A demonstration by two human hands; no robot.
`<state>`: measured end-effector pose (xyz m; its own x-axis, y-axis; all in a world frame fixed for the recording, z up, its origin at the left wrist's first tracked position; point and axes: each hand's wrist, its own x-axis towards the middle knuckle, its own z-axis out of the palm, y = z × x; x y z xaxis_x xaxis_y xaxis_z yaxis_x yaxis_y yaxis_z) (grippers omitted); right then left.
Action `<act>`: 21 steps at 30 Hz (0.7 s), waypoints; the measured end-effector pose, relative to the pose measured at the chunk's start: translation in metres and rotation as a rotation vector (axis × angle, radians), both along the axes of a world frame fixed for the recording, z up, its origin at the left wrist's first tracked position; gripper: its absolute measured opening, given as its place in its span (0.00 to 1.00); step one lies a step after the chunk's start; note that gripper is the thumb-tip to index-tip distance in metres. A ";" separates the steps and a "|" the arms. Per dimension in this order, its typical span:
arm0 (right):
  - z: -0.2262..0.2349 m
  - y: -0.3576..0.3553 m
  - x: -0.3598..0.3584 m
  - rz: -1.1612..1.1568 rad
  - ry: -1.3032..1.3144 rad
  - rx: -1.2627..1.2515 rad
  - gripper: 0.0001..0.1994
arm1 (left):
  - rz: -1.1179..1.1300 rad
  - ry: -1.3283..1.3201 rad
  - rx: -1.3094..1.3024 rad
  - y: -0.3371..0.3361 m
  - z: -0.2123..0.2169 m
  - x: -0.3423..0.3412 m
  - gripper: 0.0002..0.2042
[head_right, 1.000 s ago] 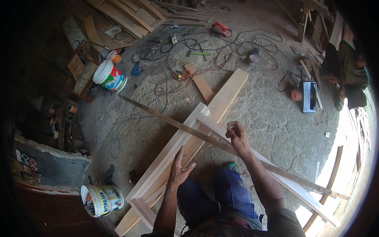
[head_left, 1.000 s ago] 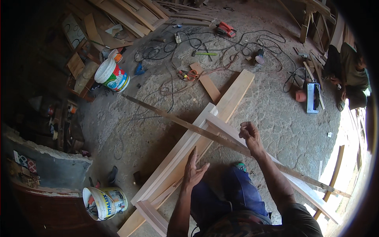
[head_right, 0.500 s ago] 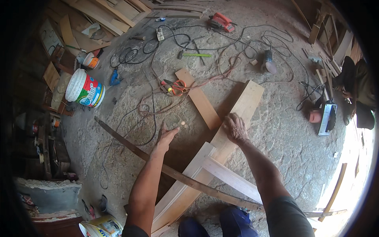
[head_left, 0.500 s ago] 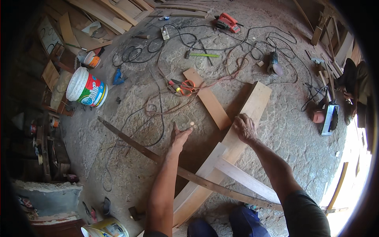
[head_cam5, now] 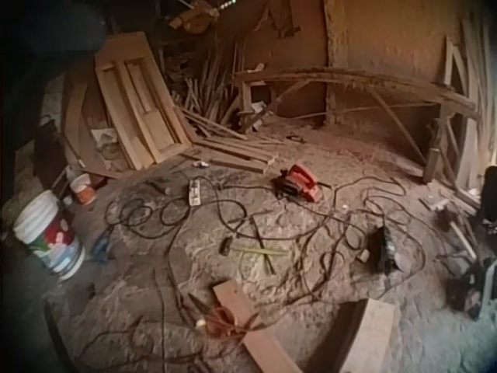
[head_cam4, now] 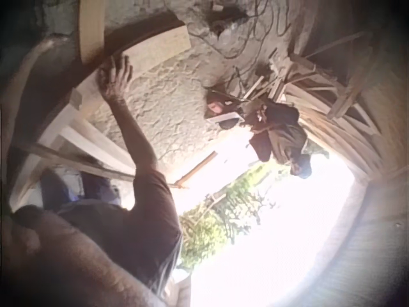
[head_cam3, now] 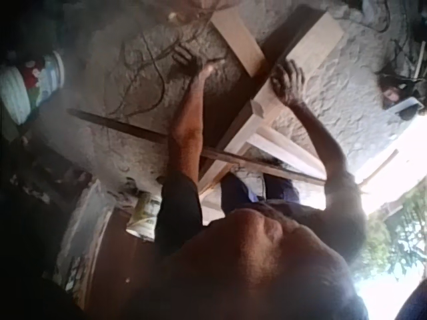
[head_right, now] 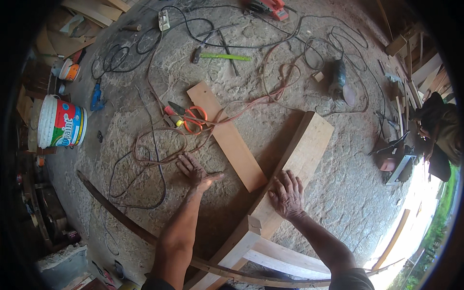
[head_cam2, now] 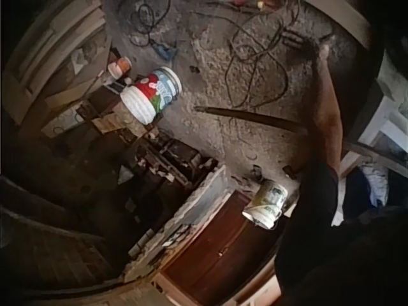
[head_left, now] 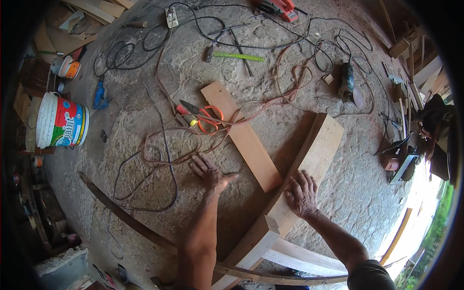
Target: The person carries a long wooden plank into a workshop and places it on a partially assembled wooden frame. They then use a hammer to drive nails into the frame, securing the plank in place.
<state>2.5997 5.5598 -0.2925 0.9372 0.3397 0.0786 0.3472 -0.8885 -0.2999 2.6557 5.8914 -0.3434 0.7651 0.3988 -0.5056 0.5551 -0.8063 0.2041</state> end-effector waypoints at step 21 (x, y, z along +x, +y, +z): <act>-0.150 0.046 0.509 0.063 -0.335 -0.137 0.34 | 0.010 -0.225 -0.171 -0.017 0.000 0.008 0.83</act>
